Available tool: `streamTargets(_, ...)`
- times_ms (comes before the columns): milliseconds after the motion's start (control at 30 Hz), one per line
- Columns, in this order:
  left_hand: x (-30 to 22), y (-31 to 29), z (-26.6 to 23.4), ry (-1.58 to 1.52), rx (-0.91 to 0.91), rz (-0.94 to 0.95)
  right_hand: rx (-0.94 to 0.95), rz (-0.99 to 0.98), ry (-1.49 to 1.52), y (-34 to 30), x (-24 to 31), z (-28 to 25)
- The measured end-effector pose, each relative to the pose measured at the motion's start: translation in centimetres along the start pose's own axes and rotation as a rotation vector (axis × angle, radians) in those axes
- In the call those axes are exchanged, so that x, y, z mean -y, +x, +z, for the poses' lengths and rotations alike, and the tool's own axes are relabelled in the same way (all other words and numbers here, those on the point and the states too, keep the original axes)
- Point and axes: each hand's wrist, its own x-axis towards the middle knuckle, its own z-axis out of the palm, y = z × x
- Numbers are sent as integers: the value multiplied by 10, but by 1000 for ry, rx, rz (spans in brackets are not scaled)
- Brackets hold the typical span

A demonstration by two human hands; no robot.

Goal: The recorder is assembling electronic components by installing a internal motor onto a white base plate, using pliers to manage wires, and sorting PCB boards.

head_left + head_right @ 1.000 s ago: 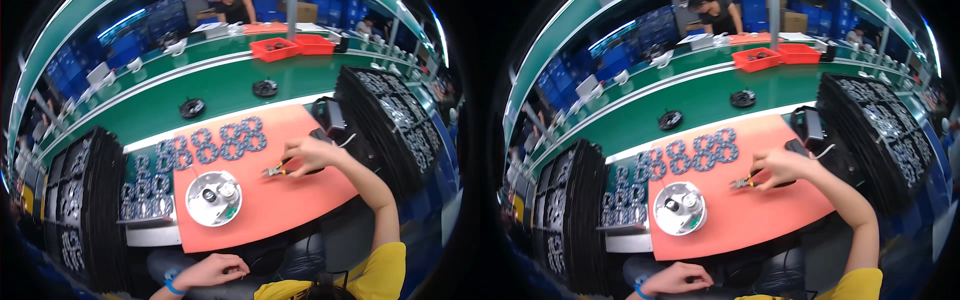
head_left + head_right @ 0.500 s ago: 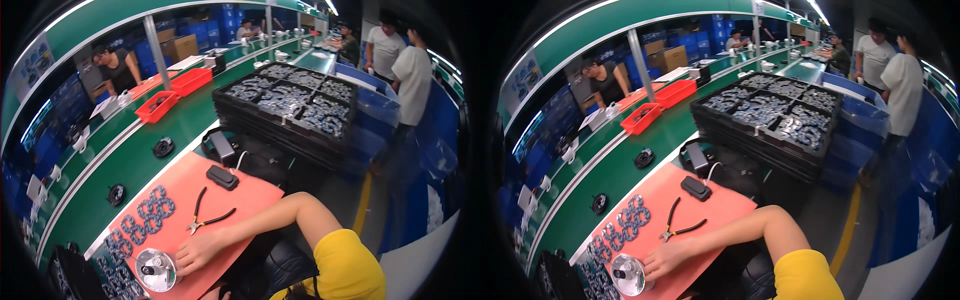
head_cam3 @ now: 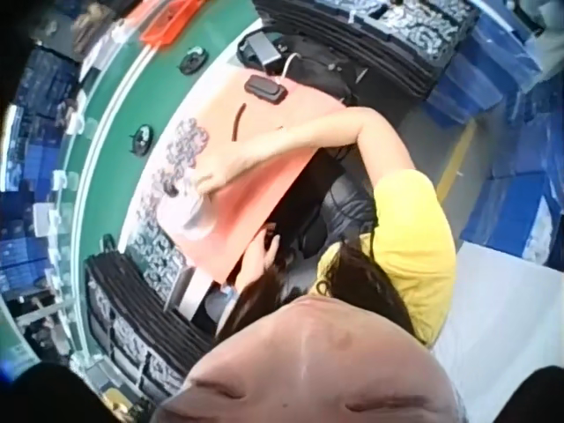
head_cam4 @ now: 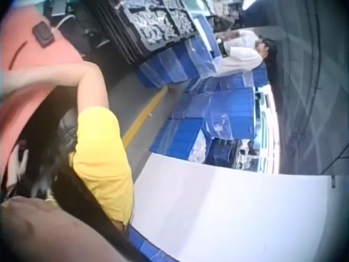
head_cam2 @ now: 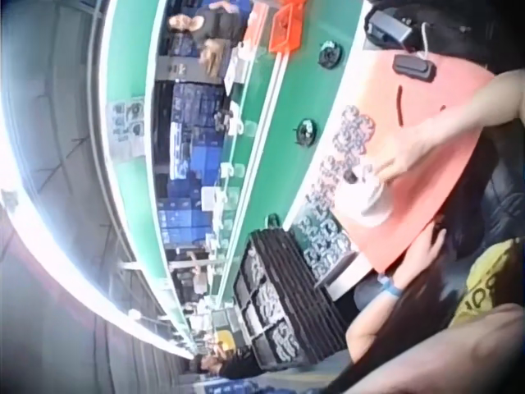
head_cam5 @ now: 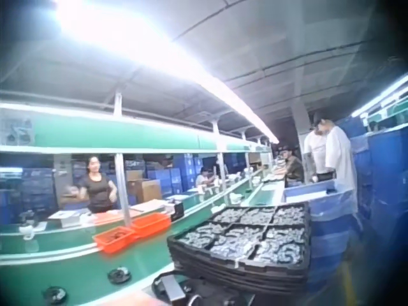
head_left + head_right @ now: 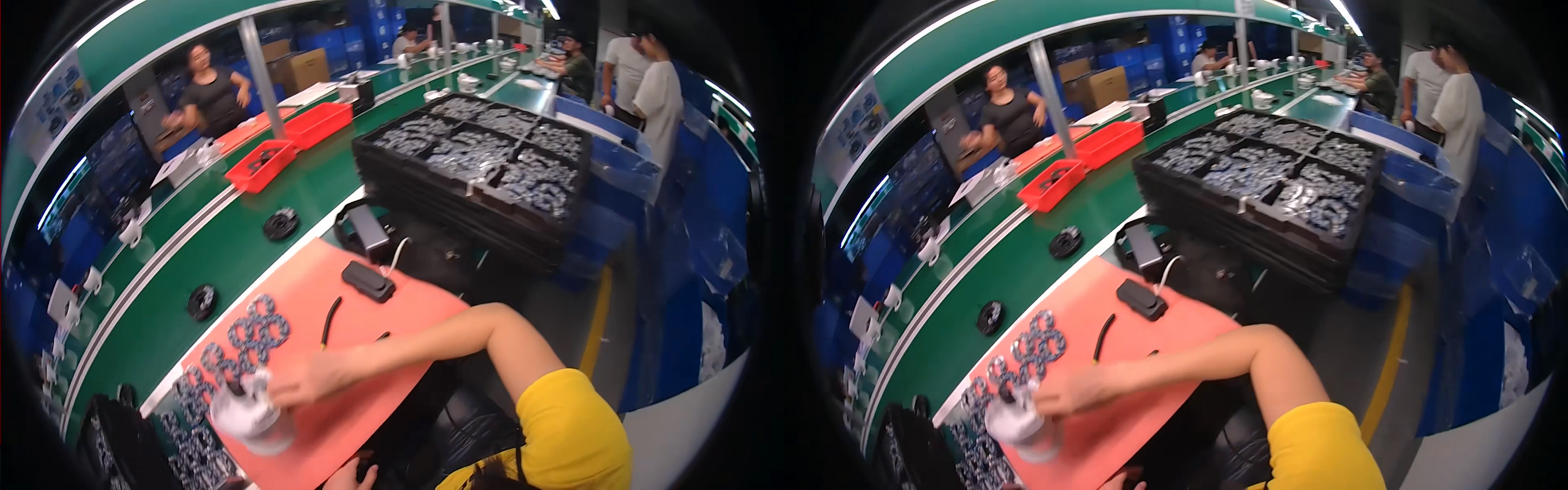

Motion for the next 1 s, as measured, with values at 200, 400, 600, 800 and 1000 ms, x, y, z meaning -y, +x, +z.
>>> streamTargets(200,-17,14,-13,-19,94,-53,23,498,11,-2,-84,-61)
streamTargets(400,-7,12,-12,73,49,21,159,367,-424,-11,-180,-48)
streamTargets(600,-9,11,-18,133,29,124,189,513,-502,-24,-233,5)
streamTargets(800,-12,-1,-26,163,74,72,120,723,-247,-22,-206,17)
streamTargets(1000,-18,-14,-33,-23,246,109,410,794,17,-27,-139,-10)
